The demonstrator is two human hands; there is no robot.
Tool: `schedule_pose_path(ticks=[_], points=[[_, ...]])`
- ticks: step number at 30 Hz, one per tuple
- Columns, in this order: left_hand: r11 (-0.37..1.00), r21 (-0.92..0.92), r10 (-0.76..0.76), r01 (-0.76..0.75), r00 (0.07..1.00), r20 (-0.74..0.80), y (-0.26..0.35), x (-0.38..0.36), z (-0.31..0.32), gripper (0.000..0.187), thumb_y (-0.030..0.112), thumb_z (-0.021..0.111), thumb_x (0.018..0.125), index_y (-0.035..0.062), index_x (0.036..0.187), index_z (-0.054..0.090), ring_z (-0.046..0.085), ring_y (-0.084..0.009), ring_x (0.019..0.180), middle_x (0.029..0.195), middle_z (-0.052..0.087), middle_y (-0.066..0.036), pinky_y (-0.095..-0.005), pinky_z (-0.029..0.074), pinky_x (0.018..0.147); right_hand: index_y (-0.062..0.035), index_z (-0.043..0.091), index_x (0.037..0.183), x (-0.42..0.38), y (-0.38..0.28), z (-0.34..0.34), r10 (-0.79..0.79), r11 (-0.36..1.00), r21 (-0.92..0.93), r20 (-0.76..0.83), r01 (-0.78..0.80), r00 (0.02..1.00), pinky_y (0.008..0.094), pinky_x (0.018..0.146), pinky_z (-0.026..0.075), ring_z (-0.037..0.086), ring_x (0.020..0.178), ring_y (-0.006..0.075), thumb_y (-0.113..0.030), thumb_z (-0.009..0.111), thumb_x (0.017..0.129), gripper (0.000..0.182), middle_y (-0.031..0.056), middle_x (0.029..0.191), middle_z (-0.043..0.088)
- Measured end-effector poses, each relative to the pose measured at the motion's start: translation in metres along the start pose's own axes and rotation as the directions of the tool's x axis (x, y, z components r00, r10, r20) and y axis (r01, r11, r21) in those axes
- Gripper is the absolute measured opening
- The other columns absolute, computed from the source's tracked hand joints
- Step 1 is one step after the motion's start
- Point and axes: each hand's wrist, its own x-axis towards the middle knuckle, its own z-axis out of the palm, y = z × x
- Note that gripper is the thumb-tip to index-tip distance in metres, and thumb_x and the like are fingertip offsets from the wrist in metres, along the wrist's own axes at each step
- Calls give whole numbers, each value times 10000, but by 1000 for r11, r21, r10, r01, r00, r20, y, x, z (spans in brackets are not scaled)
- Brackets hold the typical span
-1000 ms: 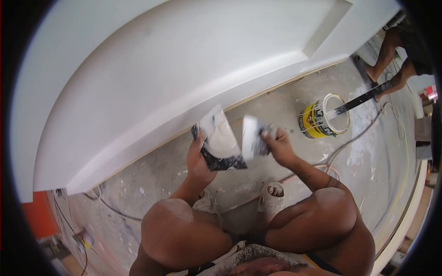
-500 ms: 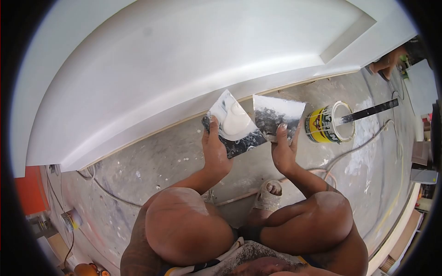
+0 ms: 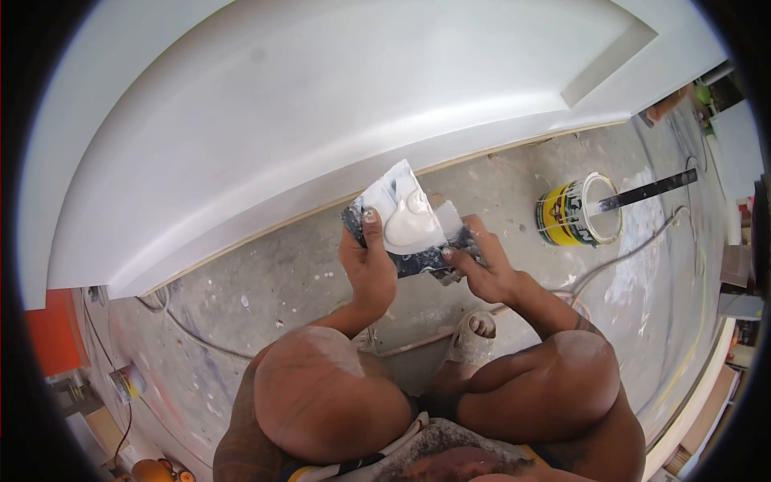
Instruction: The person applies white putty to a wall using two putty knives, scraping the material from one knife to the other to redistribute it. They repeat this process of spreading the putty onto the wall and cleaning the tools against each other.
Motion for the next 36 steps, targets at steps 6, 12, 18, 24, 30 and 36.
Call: schedule_pose_path(ticks=[6, 12, 18, 24, 30, 36], points=[[976, 217, -20, 0, 996, 88, 2, -2, -9, 338, 302, 508, 1057, -12, 1123, 617, 571, -75, 908, 996, 672, -35, -252, 486, 803, -26, 512, 1131, 7, -5, -14, 176, 984, -72, 237, -164, 955, 360, 708, 488, 636, 738, 235, -94, 582, 948, 208, 163, 796, 652], [985, 109, -157, 134, 958, 240, -18, 1, -23, 336, 316, 507, 1058, 11, 1162, 604, 528, -51, 919, 992, 641, 3, -244, 462, 796, -14, 603, 1150, 6, -8, -28, 210, 973, 7, 374, -229, 903, 312, 735, 505, 655, 810, 165, -74, 625, 911, 247, 148, 857, 688], [924, -279, -286, 260, 956, -58, -18, 14, -32, 339, 316, 539, 1039, 42, 1235, 580, 631, -148, 1030, 1190, 647, -43, -318, 529, 883, 7, 641, 1116, -13, 28, -54, 314, 935, 181, -24, -305, 949, 286, 733, 507, 633, 813, 116, -57, 686, 880, 249, 64, 856, 684], [922, -341, -219, 185, 974, -64, -17, 10, -20, 361, 290, 462, 1071, 11, 1292, 524, 597, -140, 1104, 1270, 597, -71, -302, 500, 960, 24, 691, 1000, -8, 22, -14, 295, 932, 236, -58, -274, 954, 241, 654, 508, 626, 742, 84, -101, 730, 889, 171, 31, 837, 691], [958, -264, -88, 109, 992, 87, -17, 4, -11, 375, 289, 416, 1084, -9, 1287, 518, 594, -158, 1106, 1261, 599, -95, -317, 503, 950, 71, 696, 984, -9, 7, 0, 321, 923, 271, -152, -273, 935, 249, 653, 528, 650, 754, 87, -85, 715, 897, 180, 75, 854, 728], [994, -37, -94, 99, 988, 126, -28, 3, -14, 390, 299, 386, 1093, -20, 1271, 522, 593, -118, 1051, 1195, 625, -91, -285, 494, 907, 80, 697, 979, -8, 11, 3, 364, 912, 272, -191, -307, 912, 249, 654, 528, 646, 738, 86, -77, 705, 901, 175, 77, 841, 726]])
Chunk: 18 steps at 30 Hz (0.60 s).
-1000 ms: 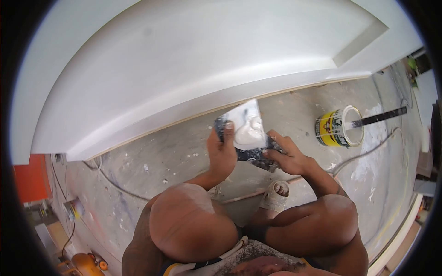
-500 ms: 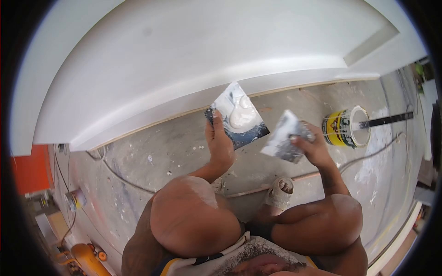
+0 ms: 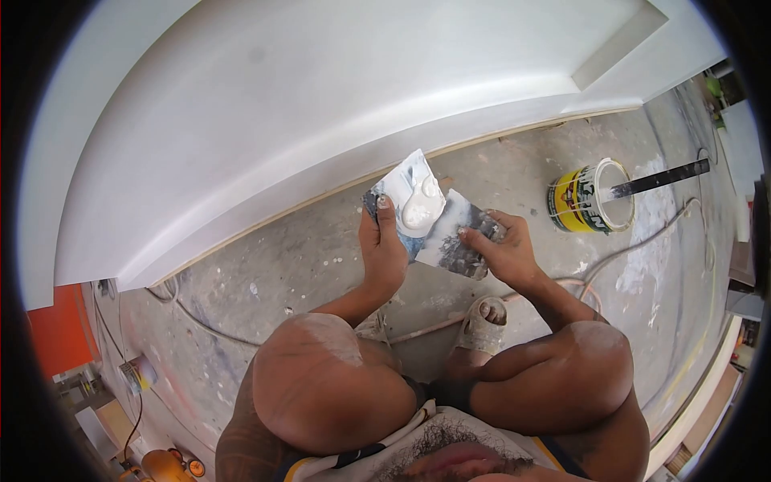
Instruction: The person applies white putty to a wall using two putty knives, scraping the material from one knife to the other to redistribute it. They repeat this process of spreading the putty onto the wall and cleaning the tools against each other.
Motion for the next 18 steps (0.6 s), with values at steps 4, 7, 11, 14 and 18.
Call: schedule_pose_path(ticks=[4, 7, 11, 14, 18], points=[[998, 22, -55, 53, 996, 64, -2, -3, -3, 375, 280, 408, 1085, -15, 1300, 495, 611, -168, 1105, 1225, 621, -109, -322, 523, 939, 69, 697, 990, 0, 4, 2, -2, 999, 32, -25, 2, 1000, 234, 634, 509, 635, 713, 77, -81, 711, 896, 177, 54, 837, 722], [994, 81, -76, 69, 993, 95, -4, -11, 2, 383, 301, 394, 1090, -9, 1276, 522, 586, -138, 1066, 1195, 627, -90, -295, 486, 924, 87, 698, 967, 3, 2, 3, -13, 1000, -13, -93, 12, 996, 240, 632, 511, 630, 713, 79, -96, 703, 903, 193, 69, 829, 721], [960, 277, -88, 41, 983, 161, -8, -29, 3, 382, 325, 384, 1092, -3, 1194, 550, 508, -93, 920, 1041, 591, -27, -270, 438, 833, 75, 697, 987, 15, -6, 0, -103, 994, 11, -240, 109, 965, 230, 641, 505, 626, 732, 72, -101, 706, 905, 195, 62, 851, 719], [945, 326, -94, 8, 964, 248, -12, -33, 4, 369, 330, 391, 1091, -2, 1130, 546, 436, -74, 832, 912, 517, 10, -258, 401, 757, 57, 693, 999, 24, -21, -17, -173, 975, 70, -373, 213, 911, 222, 660, 497, 624, 758, 68, -96, 696, 915, 175, 48, 892, 715], [975, -29, -218, 221, 972, 89, -1, -12, 7, 362, 338, 446, 1075, 23, 1213, 555, 578, -114, 944, 1046, 632, -56, -307, 480, 868, 16, 706, 1057, 14, -30, -43, -281, 945, 48, -393, 325, 875, 260, 692, 517, 642, 797, 93, -91, 711, 896, 193, 87, 932, 719]])
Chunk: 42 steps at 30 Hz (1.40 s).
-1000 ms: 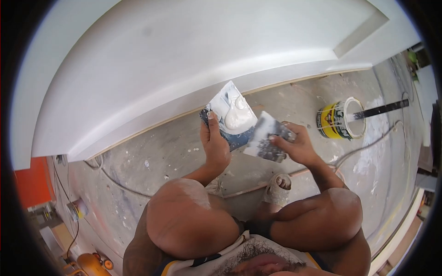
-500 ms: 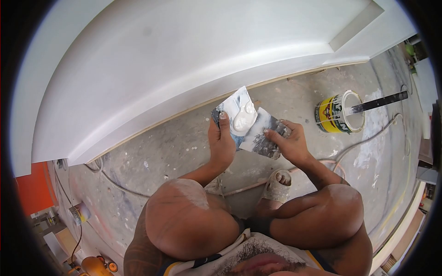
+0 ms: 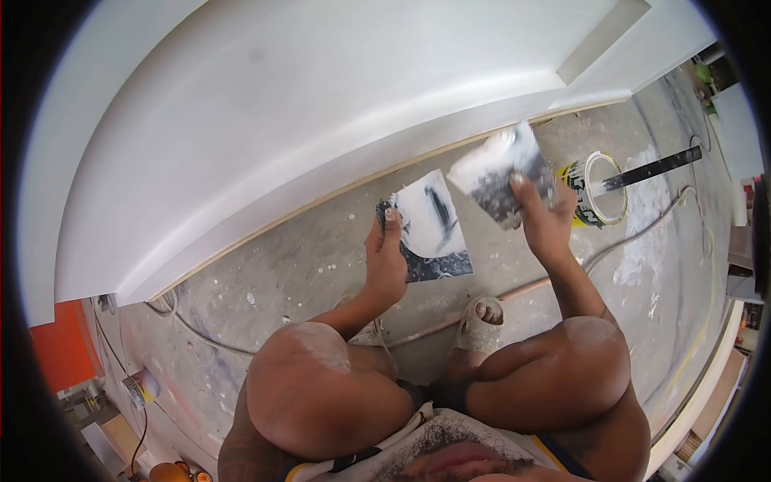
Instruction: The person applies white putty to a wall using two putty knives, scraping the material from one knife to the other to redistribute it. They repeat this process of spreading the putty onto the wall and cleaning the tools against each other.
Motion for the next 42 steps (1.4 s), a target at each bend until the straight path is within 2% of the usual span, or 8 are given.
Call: schedule_pose_path(ticks=[2, 5, 8, 18, 22, 25, 30, 42], points=[[856, -342, -382, 387, 920, 85, 20, 4, 1, 386, 348, 469, 1059, 33, 1272, 536, 646, -197, 1053, 1156, 654, -109, -376, 530, 917, -33, 710, 1109, -7, -3, 2, -703, 620, -212, 279, 756, 654, 296, 681, 528, 655, 776, 157, -71, 705, 864, 248, 132, 1016, 695], [622, -443, -555, 646, 762, 333, 6, 12, -18, 467, 408, 454, 1047, 29, 1309, 524, 645, -283, 1096, 1235, 629, -143, -421, 551, 917, -168, 676, 1239, -14, -7, 5, -659, 109, -12, 748, 994, 81, 284, 624, 490, 618, 811, 179, -168, 686, 831, 409, 58, 1155, 646], [672, -356, -452, 649, 741, 497, 14, 4, -19, 496, 428, 442, 1046, 36, 1346, 491, 641, -281, 1104, 1253, 620, -150, -431, 548, 926, -222, 634, 1299, -26, 8, 15, -573, -92, -87, 819, 992, 19, 253, 639, 470, 578, 865, 138, -234, 632, 832, 467, 5, 1210, 612], [852, -377, -333, 364, 932, 145, 27, 4, -29, 443, 373, 498, 1039, 60, 1352, 496, 641, -246, 1100, 1250, 623, -97, -388, 528, 954, -121, 563, 1340, -9, 54, -23, 6, 47, -523, 852, 851, 524, 309, 679, 526, 628, 965, 190, -191, 610, 848, 498, 51, 1221, 628], [963, -262, -125, 68, 970, -210, 11, 16, -29, 408, 354, 522, 1035, 59, 1316, 520, 638, -241, 1107, 1238, 628, -87, -403, 537, 941, -95, 604, 1303, -18, 29, -22, -236, 155, -583, 762, 798, 603, 305, 655, 516, 636, 902, 192, -169, 637, 806, 504, 66, 1138, 646], [992, -118, 22, -47, 979, -203, 2, 17, -17, 357, 315, 488, 1058, 31, 1268, 540, 619, -177, 1058, 1186, 633, -78, -348, 522, 901, 10, 667, 1194, -34, -8, -1, -432, -42, -362, 847, 931, 310, 246, 617, 475, 606, 795, 148, -121, 636, 743, 471, 79, 998, 614], [861, 436, 307, -262, 951, -34, -3, 10, 8, 352, 301, 449, 1078, 8, 1239, 558, 579, -99, 1007, 1153, 634, -63, -277, 481, 891, 65, 639, 1205, -54, 32, 6, -314, -59, -361, 892, 931, 326, 254, 634, 481, 585, 809, 136, -140, 606, 769, 483, 73, 1109, 598], [756, 608, 78, -244, 955, 286, -12, -18, 14, 299, 238, 463, 1068, -28, 1138, 580, 542, -122, 832, 893, 633, -105, -296, 462, 775, -50, 688, 1154, -12, 3, -35, -501, 191, -810, 406, 555, 764, 342, 592, 527, 663, 743, 233, -13, 692, 780, 376, 94, 1011, 649]])
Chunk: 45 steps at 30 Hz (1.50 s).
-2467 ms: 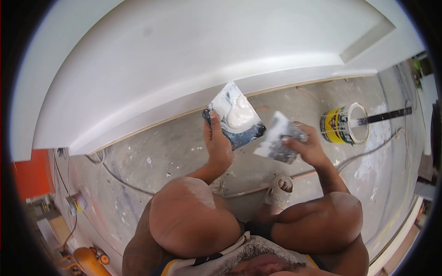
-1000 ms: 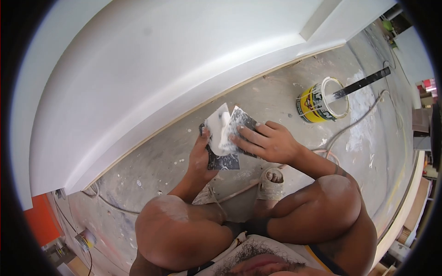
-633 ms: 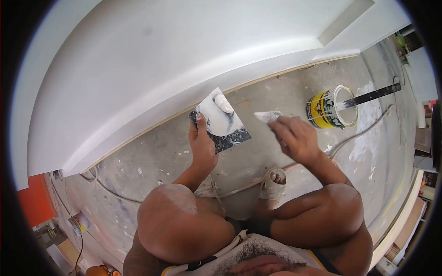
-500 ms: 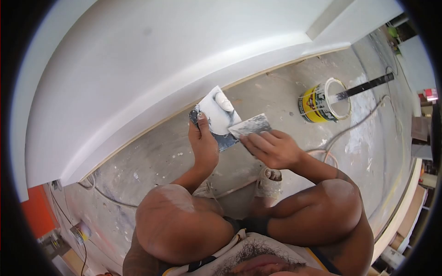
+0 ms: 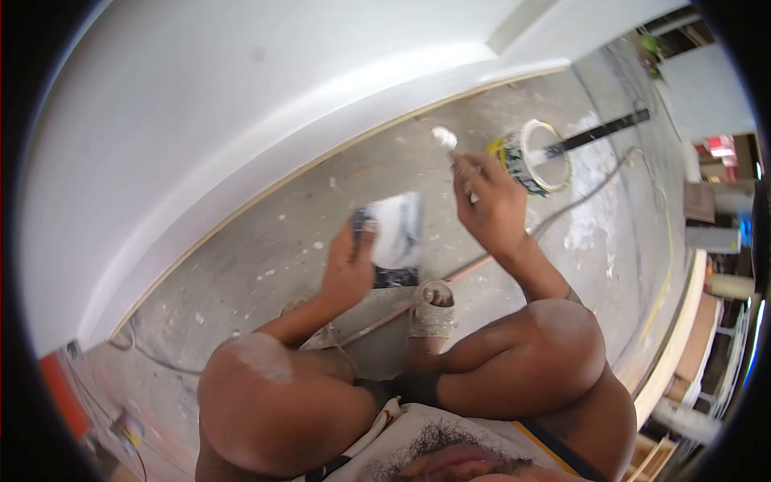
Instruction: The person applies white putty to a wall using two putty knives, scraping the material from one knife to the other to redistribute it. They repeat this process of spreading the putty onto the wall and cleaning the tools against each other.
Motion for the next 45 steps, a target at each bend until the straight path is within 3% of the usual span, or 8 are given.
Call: schedule_pose_path(ticks=[3, 6, 14, 20, 25, 30, 36, 45], points=[[988, -113, -113, 110, 993, -24, -6, 6, -21, 326, 266, 465, 1072, -14, 1183, 589, 539, -103, 897, 984, 632, -56, -271, 447, 831, -27, 700, 1092, 3, 50, -44, 395, 889, 279, -67, -362, 916, 267, 574, 506, 667, 671, 142, -63, 685, 896, 200, 68, 837, 686], [971, -201, -140, 131, 990, -32, -14, 4, -30, 354, 273, 453, 1079, -8, 1243, 590, 553, -97, 1003, 1113, 637, -31, -266, 440, 909, 27, 720, 987, -5, 104, -86, 821, 398, 622, 88, -675, 565, 242, 579, 520, 646, 646, 84, -200, 666, 953, 236, 44, 781, 708], [927, -327, -201, 182, 979, -24, -23, 0, -31, 336, 269, 460, 1076, -22, 1188, 585, 518, -74, 940, 1027, 620, -13, -249, 434, 854, -92, 741, 915, -105, 228, -74, 904, -74, 399, 414, -914, 107, 250, 441, 315, 485, 481, 64, -323, 720, 868, 237, -38, 665, 625], [890, -403, -227, 212, 974, 10, -24, 2, -31, 332, 268, 465, 1075, -20, 1187, 587, 526, -76, 961, 1043, 624, -21, -245, 432, 869, -53, 733, 841, -117, 229, -103, 931, -62, 340, 359, -938, 69, 242, 423, 364, 520, 480, 59, -249, 727, 859, 197, -27, 657, 629], [860, -450, -266, 243, 964, 12, -35, 2, -36, 328, 279, 496, 1063, -3, 1199, 595, 547, -87, 968, 1062, 630, -19, -253, 447, 871, -49, 680, 733, -121, 225, -155, 841, 351, 49, 423, -935, 338, 295, 422, 350, 486, 470, 82, -260, 667, 880, 258, -16, 611, 584], [471, -618, -652, 629, 721, 237, -41, 7, -32, 385, 386, 561, 1018, 47, 1197, 598, 631, -148, 907, 1026, 641, -35, -327, 537, 806, 23, 674, 1039, -70, 150, -117, 758, 190, 476, 484, -859, 436, 244, 618, 484, 594, 661, 68, -193, 657, 943, 237, -17, 808, 658], [49, -753, -559, 656, 642, 524, -29, -1, -46, 443, 422, 518, 1026, 35, 1242, 541, 691, -186, 939, 1062, 666, -64, -368, 594, 815, -24, 693, 1069, -20, 56, 13, 234, 349, 448, 809, -823, 540, 233, 678, 473, 568, 742, 53, -269, 798, 838, 353, -27, 845, 663], [295, -867, -755, 401, 654, 46, 11, -61, -145, 415, 372, 542, 1023, 26, 1252, 522, 682, -171, 946, 1097, 653, -82, -338, 595, 827, -27, 622, 1079, -23, -41, 166, -358, -322, 155, 893, -934, 272, 291, 715, 532, 648, 771, 139, -298, 787, 851, 390, 34, 905, 683]])
